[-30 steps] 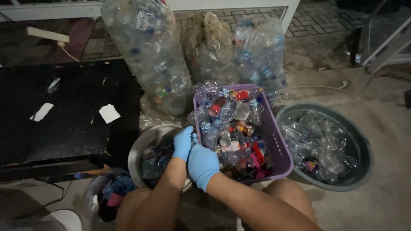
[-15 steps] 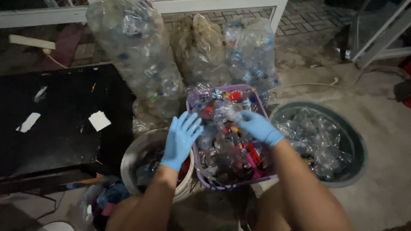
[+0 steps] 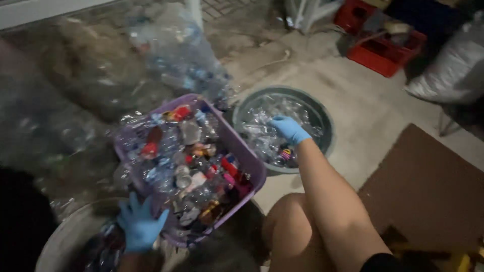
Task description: The person sorts plastic bottles from a purple basket, removes labels using scissors, and places the bottles into a white bucket. The person also uses a cloth to wipe bottles before placing them in the bucket.
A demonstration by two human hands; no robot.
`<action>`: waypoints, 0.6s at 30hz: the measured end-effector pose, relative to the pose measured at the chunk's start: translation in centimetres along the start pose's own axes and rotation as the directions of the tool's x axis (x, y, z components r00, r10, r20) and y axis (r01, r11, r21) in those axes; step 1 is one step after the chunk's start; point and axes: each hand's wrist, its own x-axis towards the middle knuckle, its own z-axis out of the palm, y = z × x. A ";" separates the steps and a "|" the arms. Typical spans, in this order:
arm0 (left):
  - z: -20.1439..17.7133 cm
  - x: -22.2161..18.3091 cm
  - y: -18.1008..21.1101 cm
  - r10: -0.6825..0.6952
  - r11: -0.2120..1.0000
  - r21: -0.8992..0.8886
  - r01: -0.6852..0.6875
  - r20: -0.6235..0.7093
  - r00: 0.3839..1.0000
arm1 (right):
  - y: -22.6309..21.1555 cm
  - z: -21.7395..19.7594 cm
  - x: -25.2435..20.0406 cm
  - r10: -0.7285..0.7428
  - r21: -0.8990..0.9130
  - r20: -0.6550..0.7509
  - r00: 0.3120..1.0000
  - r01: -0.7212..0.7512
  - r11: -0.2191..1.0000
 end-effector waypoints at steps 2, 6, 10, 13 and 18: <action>0.4 -0.2 0.2 -0.026 0.999 -0.037 0.027 0.021 0.999 | 3.2 -2.0 0.7 -0.034 -0.044 -0.076 0.997 0.030 0.999; -0.8 -0.3 0.5 0.093 0.985 0.157 -0.069 -0.153 0.984 | 9.2 -4.5 2.0 0.056 0.047 -0.290 0.955 -0.044 0.998; 1.0 0.1 -0.5 0.115 0.993 0.048 -0.108 -0.181 0.977 | 14.9 -7.0 2.8 0.133 -0.006 -0.390 0.911 -0.147 0.989; 1.4 0.4 -1.0 0.118 0.991 0.081 -0.103 -0.218 0.969 | 19.4 -7.8 2.0 0.080 -0.184 -0.450 0.889 -0.180 0.966; 5.3 -2.1 -4.0 0.023 0.996 0.090 -0.017 -0.063 0.998 | 21.9 -7.3 -1.3 0.201 -0.149 -0.426 0.882 -0.287 0.946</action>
